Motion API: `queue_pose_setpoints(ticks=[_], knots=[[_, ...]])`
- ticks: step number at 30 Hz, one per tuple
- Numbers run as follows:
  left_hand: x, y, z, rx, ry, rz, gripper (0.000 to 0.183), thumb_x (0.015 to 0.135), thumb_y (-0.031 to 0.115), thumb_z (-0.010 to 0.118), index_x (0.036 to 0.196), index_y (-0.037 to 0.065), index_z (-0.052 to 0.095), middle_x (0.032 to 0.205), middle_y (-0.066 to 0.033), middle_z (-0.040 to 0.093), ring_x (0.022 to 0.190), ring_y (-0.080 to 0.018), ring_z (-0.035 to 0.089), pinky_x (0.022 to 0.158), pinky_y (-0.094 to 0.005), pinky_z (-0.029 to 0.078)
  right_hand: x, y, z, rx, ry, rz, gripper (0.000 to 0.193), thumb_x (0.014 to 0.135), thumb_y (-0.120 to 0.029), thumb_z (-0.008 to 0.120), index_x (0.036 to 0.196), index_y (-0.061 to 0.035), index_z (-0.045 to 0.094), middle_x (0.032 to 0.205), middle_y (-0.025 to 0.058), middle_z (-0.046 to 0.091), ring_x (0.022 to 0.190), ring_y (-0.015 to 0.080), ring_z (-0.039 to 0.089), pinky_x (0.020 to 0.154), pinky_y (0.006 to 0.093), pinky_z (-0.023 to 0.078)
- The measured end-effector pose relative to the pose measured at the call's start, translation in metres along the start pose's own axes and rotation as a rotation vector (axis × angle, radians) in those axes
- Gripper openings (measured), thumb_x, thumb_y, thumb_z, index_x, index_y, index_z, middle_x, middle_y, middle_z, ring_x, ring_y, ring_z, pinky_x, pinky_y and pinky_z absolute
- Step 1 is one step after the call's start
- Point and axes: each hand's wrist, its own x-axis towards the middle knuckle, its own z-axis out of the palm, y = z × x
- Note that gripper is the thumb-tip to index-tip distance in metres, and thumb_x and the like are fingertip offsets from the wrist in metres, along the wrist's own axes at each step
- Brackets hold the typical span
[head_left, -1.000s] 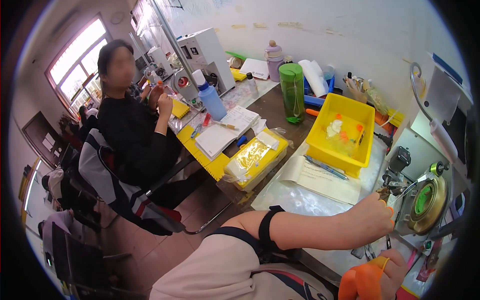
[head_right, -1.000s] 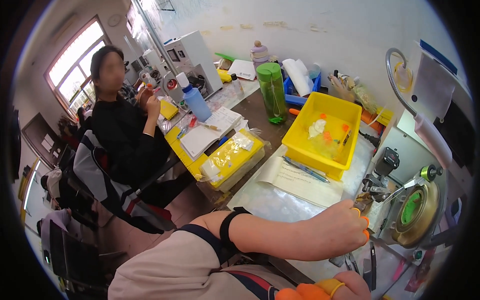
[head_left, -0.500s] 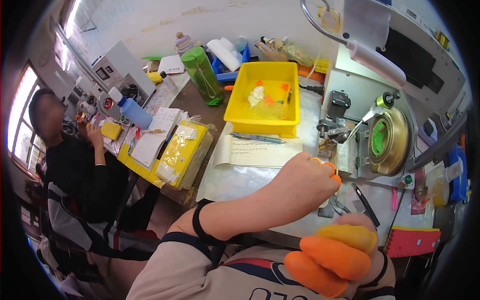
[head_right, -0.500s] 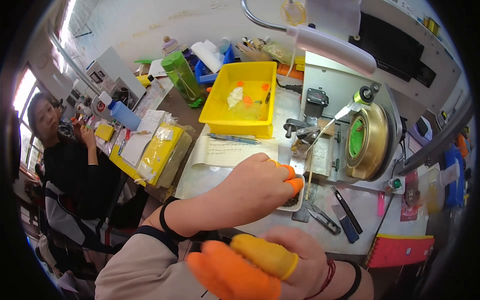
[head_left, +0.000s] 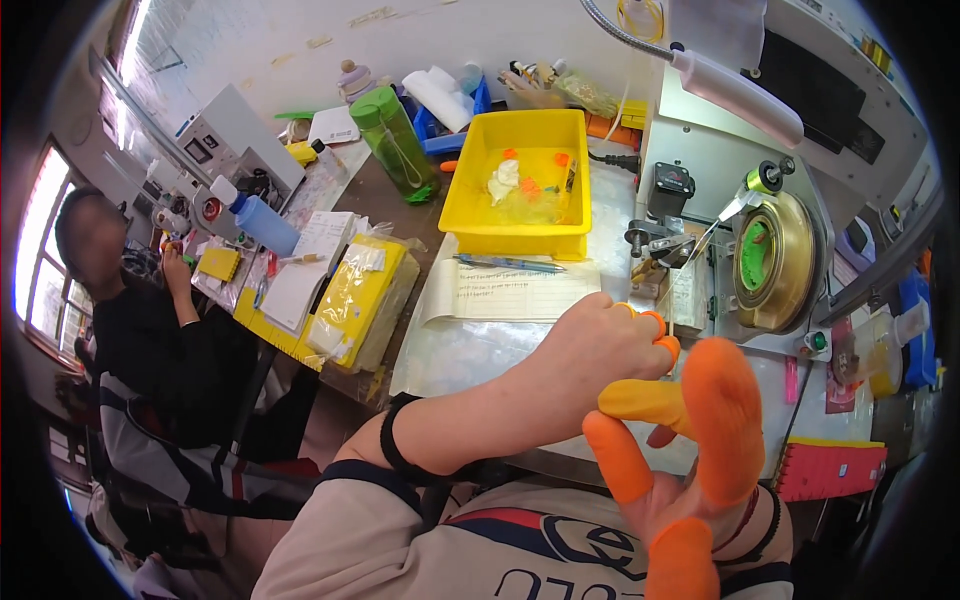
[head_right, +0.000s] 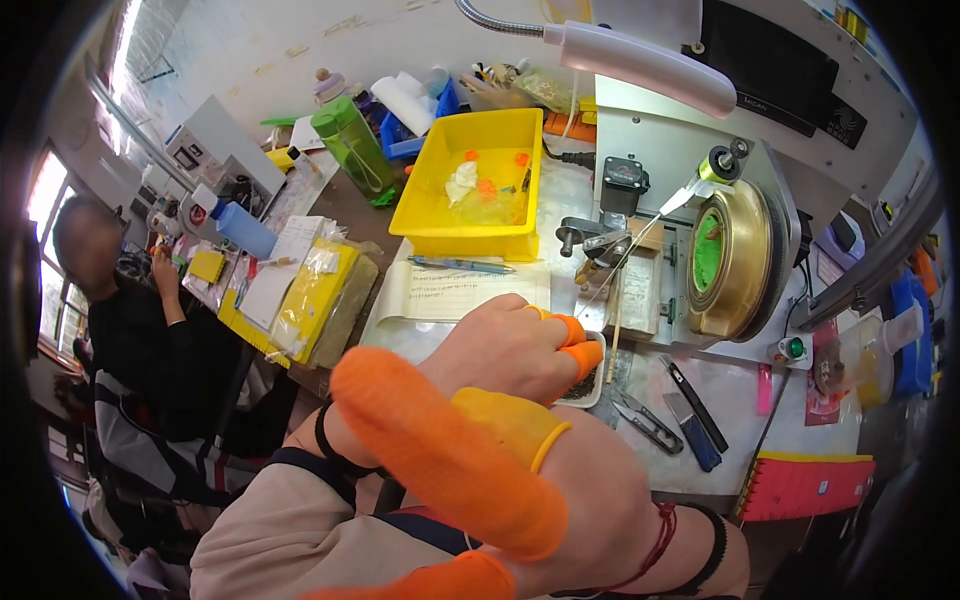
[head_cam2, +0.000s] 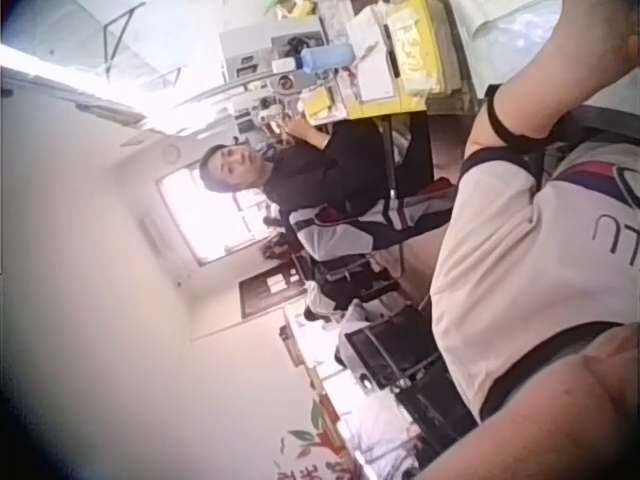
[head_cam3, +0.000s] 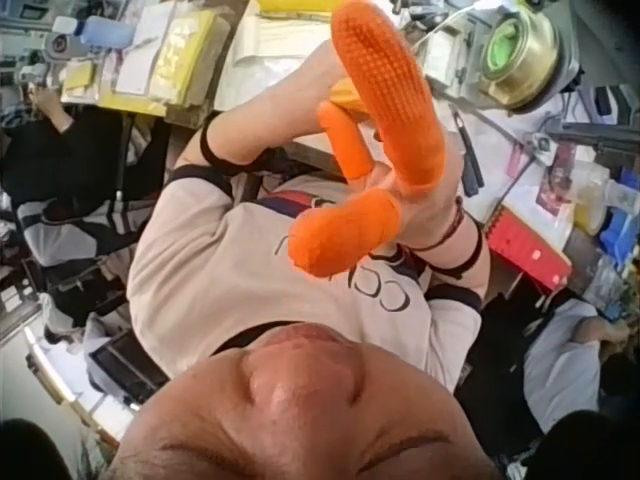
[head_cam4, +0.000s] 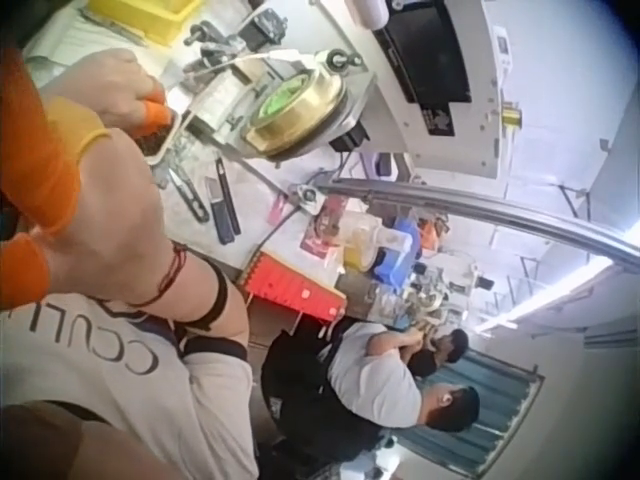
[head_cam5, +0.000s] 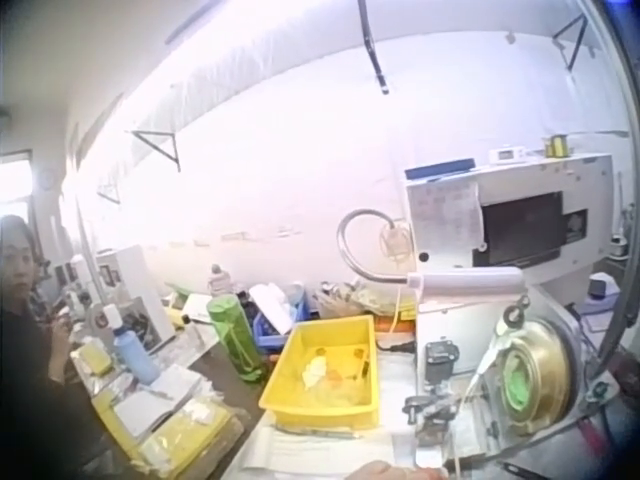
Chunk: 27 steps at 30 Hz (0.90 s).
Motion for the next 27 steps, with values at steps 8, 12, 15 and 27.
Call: queue_pose_setpoints(ticks=[8, 12, 15, 27], knots=[[-0.063, -0.002, -0.04, -0.645, 0.138, -0.094, 0.078, 0.063, 0.015, 0.074, 0.129, 0.006, 0.033, 0.132, -0.0205, 0.031, 0.119, -0.0334, 0.037, 0.094, -0.0365, 0.035, 0.01, 0.03, -0.05, -0.134, -0.306, -0.238, 0.083, 0.063, -0.043, 0.072, 0.125, -0.0014, 0.038, 0.129, 0.0259, 0.032, 0.118, 0.0386, 0.035, 0.095, 0.0436, 0.03], [-0.085, 0.013, -0.05, -0.69, 0.153, -0.128, 0.078, 0.063, 0.023, 0.075, 0.127, 0.002, 0.035, 0.127, -0.0185, 0.04, 0.115, -0.0303, 0.043, 0.092, -0.0344, 0.037, -0.003, 0.022, -0.047, -0.102, -0.541, -0.222, 0.102, 0.057, -0.053, 0.072, 0.133, -0.0044, 0.026, 0.136, 0.0226, 0.023, 0.126, 0.0364, 0.025, 0.101, 0.0427, 0.021], [-0.088, 0.021, -0.056, -0.714, 0.187, -0.293, 0.048, 0.076, 0.031, 0.064, 0.112, 0.002, 0.05, 0.105, -0.0144, 0.056, 0.09, -0.027, 0.056, 0.079, -0.032, 0.043, -0.003, 0.019, -0.042, -0.027, -0.413, -0.253, 0.09, 0.061, -0.061, 0.064, 0.124, -0.001, 0.04, 0.125, 0.02, 0.041, 0.114, 0.034, 0.042, 0.093, 0.0392, 0.033], [-0.037, 0.043, 0.017, -0.594, 0.674, 0.232, 0.04, 0.073, 0.046, 0.051, 0.06, 0.008, 0.044, 0.056, -0.0062, 0.041, 0.048, -0.0232, 0.042, 0.044, -0.0326, 0.031, -0.018, 0.025, -0.002, 0.074, 0.063, -0.076, 0.063, 0.088, -0.056, 0.014, 0.049, -0.0083, 0.028, 0.049, 0.0002, 0.027, 0.044, 0.0138, 0.026, 0.046, 0.0269, 0.018]])
